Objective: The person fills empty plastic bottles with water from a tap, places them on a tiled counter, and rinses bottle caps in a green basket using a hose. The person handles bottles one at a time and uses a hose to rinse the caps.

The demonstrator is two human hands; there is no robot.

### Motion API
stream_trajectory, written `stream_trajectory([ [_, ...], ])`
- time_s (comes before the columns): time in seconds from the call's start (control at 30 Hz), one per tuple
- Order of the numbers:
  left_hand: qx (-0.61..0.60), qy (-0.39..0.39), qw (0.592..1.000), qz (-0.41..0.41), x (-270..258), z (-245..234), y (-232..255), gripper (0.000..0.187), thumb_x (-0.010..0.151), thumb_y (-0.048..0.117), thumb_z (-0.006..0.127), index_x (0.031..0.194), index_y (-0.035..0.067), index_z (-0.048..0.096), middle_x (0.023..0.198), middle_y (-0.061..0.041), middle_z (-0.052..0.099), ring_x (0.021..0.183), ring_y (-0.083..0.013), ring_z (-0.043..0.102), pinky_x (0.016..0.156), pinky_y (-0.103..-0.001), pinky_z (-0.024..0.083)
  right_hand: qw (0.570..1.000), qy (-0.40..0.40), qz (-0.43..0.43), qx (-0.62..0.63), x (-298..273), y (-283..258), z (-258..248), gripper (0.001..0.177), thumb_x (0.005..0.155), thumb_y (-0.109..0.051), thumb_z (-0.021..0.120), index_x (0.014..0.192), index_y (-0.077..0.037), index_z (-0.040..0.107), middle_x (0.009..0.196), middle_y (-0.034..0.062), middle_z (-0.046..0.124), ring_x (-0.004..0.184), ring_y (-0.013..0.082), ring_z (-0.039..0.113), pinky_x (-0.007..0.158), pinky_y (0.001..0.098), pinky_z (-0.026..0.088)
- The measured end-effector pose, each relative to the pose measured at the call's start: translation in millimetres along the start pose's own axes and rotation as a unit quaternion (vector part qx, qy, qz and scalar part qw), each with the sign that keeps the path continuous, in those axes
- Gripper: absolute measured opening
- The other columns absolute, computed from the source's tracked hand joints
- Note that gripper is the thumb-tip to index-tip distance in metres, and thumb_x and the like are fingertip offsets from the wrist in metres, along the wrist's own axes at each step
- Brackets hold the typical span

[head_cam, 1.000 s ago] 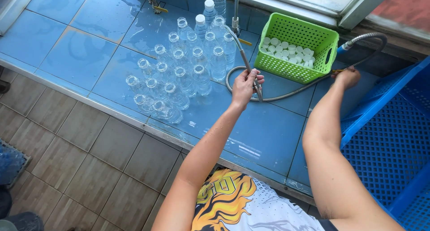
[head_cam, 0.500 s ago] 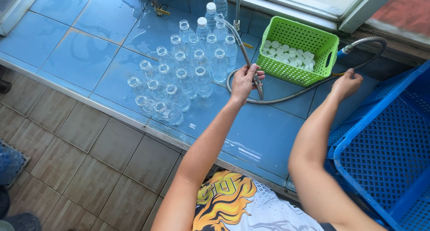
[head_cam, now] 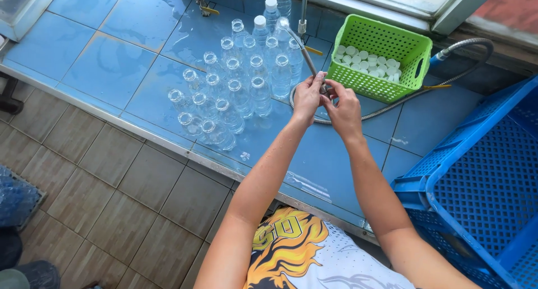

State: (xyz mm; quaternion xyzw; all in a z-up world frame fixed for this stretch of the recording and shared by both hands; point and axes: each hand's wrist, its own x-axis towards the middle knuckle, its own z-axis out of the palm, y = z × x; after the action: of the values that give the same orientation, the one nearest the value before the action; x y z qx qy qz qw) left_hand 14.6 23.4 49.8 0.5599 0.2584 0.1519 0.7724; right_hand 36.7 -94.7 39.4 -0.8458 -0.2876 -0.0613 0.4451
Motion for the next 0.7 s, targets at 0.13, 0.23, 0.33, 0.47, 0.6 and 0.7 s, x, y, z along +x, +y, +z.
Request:
stream_trajectory([
  [0.13,-0.008,-0.025,1.000,-0.014,-9,-7,13,0.063,0.108,0.048,0.069,0.142,-0.005,0.070,0.140,-0.036,0.068,0.130,-0.0453,0.069,0.098,-0.054,0.065,0.999,0.015,-0.036,-0.032,9,1,-2,0.031,0.111,-0.029,0.079,0.137,-0.012,0.076,0.104,0.0099,0.081,0.101,0.0255,0.072,0.082,0.0432,0.062],
  [0.23,0.024,-0.063,0.997,-0.035,-29,-33,26,0.092,0.102,0.059,0.072,0.155,-0.014,0.053,0.157,-0.040,0.053,0.146,-0.0487,0.056,0.113,-0.056,0.057,0.999,0.016,-0.024,-0.024,16,7,-11,0.028,0.114,-0.029,0.076,0.136,-0.012,0.076,0.106,0.0106,0.081,0.100,0.0257,0.073,0.084,0.0441,0.062],
  [0.33,0.071,-0.105,0.991,-0.035,-86,-87,48,0.092,0.104,0.060,0.073,0.160,-0.010,0.051,0.159,-0.038,0.053,0.147,-0.0486,0.056,0.117,-0.059,0.053,0.999,0.012,-0.013,-0.047,28,19,-22,0.028,0.115,-0.029,0.077,0.137,-0.012,0.076,0.108,0.0118,0.080,0.100,0.0260,0.075,0.085,0.0445,0.062],
  [0.47,0.157,-0.131,0.976,-0.071,-197,-188,61,0.064,0.108,0.050,0.070,0.153,0.005,0.068,0.153,-0.025,0.068,0.145,-0.0414,0.062,0.119,-0.058,0.051,0.995,0.012,-0.014,-0.098,43,40,-34,0.024,0.113,-0.030,0.080,0.134,-0.017,0.079,0.105,0.0094,0.081,0.096,0.0256,0.076,0.088,0.0437,0.061],
  [0.6,0.042,-0.010,0.983,-0.179,-269,-359,-103,0.061,0.113,0.037,0.056,0.162,0.001,0.057,0.146,-0.032,0.071,0.133,-0.0402,0.070,0.115,-0.055,0.055,0.992,0.003,-0.039,-0.121,49,44,-45,0.027,0.111,-0.032,0.081,0.135,-0.019,0.078,0.107,0.0094,0.081,0.101,0.0294,0.075,0.091,0.0470,0.060],
  [0.7,0.034,0.330,0.909,-0.251,-354,-449,-224,0.063,0.109,0.033,0.063,0.161,-0.001,0.055,0.156,-0.023,0.063,0.136,-0.0367,0.067,0.112,-0.045,0.055,0.993,-0.004,-0.010,-0.118,55,22,-48,0.033,0.104,-0.010,0.084,0.136,-0.004,0.078,0.115,0.0176,0.082,0.095,0.0255,0.075,0.083,0.0412,0.065],
])
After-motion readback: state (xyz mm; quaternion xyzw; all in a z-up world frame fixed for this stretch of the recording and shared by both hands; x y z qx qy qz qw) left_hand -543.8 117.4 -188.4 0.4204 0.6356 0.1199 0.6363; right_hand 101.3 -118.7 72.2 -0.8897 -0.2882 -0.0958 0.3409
